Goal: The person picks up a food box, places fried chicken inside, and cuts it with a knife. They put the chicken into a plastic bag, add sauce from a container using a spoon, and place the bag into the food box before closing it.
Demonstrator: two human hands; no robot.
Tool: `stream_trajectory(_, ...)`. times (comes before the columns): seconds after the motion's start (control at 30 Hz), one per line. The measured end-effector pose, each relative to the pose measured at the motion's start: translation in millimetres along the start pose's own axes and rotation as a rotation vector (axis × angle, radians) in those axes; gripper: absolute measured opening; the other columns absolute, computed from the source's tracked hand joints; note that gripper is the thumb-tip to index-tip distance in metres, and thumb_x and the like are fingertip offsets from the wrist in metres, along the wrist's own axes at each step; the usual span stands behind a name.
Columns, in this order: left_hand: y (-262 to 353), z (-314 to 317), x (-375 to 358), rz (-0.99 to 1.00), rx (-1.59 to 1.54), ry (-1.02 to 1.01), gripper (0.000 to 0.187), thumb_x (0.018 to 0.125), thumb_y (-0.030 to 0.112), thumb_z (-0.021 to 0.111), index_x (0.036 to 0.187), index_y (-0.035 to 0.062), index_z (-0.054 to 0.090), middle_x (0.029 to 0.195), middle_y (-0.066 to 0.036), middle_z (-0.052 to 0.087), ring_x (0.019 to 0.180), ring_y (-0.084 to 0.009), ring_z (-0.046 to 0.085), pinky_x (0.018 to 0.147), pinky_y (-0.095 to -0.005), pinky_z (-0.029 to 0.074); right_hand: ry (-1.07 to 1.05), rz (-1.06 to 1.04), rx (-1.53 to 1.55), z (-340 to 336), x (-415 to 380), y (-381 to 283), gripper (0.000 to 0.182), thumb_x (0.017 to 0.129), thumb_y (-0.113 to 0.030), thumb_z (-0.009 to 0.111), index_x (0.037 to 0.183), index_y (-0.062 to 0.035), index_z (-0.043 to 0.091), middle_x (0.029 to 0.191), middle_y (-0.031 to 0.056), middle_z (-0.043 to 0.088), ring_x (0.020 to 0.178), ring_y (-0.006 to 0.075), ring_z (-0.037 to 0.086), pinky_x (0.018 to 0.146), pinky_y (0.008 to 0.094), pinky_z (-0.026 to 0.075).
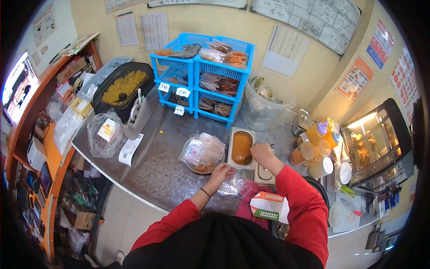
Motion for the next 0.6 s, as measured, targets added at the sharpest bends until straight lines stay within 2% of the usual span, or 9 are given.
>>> stream_trajectory(0.2, -10.2, -6.6, -14.7, -0.107, 0.195, -0.035, 0.015, 0.086, 0.018, 0.046, 0.09, 0.0034, 0.048, 0.086, -0.009, 0.058, 0.076, -0.0156, 0.057, 0.069, -0.027, 0.047, 0.144, 0.035, -0.03, 11.7, 27.0, 10.3, 0.012, 0.069, -0.012, 0.052, 0.067, -0.0091, 0.063, 0.077, 0.0086, 0.06, 0.071, 0.0225, 0.06, 0.054, 0.0321, 0.047)
stream_trajectory(0.33, -24.8, -13.9, -18.3, -0.083, 0.23, -0.064, 0.016, 0.086, 0.018, 0.047, 0.09, 0.0031, 0.049, 0.084, -0.009, 0.057, 0.075, -0.0146, 0.056, 0.068, -0.026, 0.047, 0.179, 0.089, -0.027, 4.3, 26.9, 6.2, 0.011, 0.069, -0.012, 0.052, 0.068, -0.0093, 0.063, 0.075, 0.0084, 0.06, 0.069, 0.0226, 0.06, 0.054, 0.032, 0.047)
stream_trajectory(0.43, -25.1, -16.0, -19.7, -0.08, 0.204, -0.049, 0.016, 0.086, 0.018, 0.048, 0.09, 0.0032, 0.049, 0.084, -0.008, 0.057, 0.073, -0.0141, 0.056, 0.067, -0.0252, 0.046, 0.083, 0.175, -0.031, 15.7, 27.6, 2.9, 0.011, 0.069, -0.012, 0.052, 0.069, -0.0091, 0.063, 0.075, 0.0099, 0.061, 0.071, 0.0229, 0.061, 0.055, 0.033, 0.048)
stream_trajectory(0.6, -21.1, -18.6, -21.0, -0.072, 0.161, -0.028, 0.015, 0.085, 0.017, 0.049, 0.089, 0.0034, 0.05, 0.082, -0.007, 0.056, 0.071, -0.013, 0.055, 0.065, -0.0237, 0.046, -0.219, 0.073, 0.179, -2.7, 13.1, 2.3, 0.012, 0.07, -0.011, 0.052, 0.072, -0.0057, 0.063, 0.08, 0.0131, 0.062, 0.075, 0.0259, 0.061, 0.059, 0.0361, 0.048)
Point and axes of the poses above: each hand's wrist, its own x-axis towards the middle knuckle, its own z-axis out of the palm, y = z × x, the point moved 5 cm from there along x, towards the middle knuckle
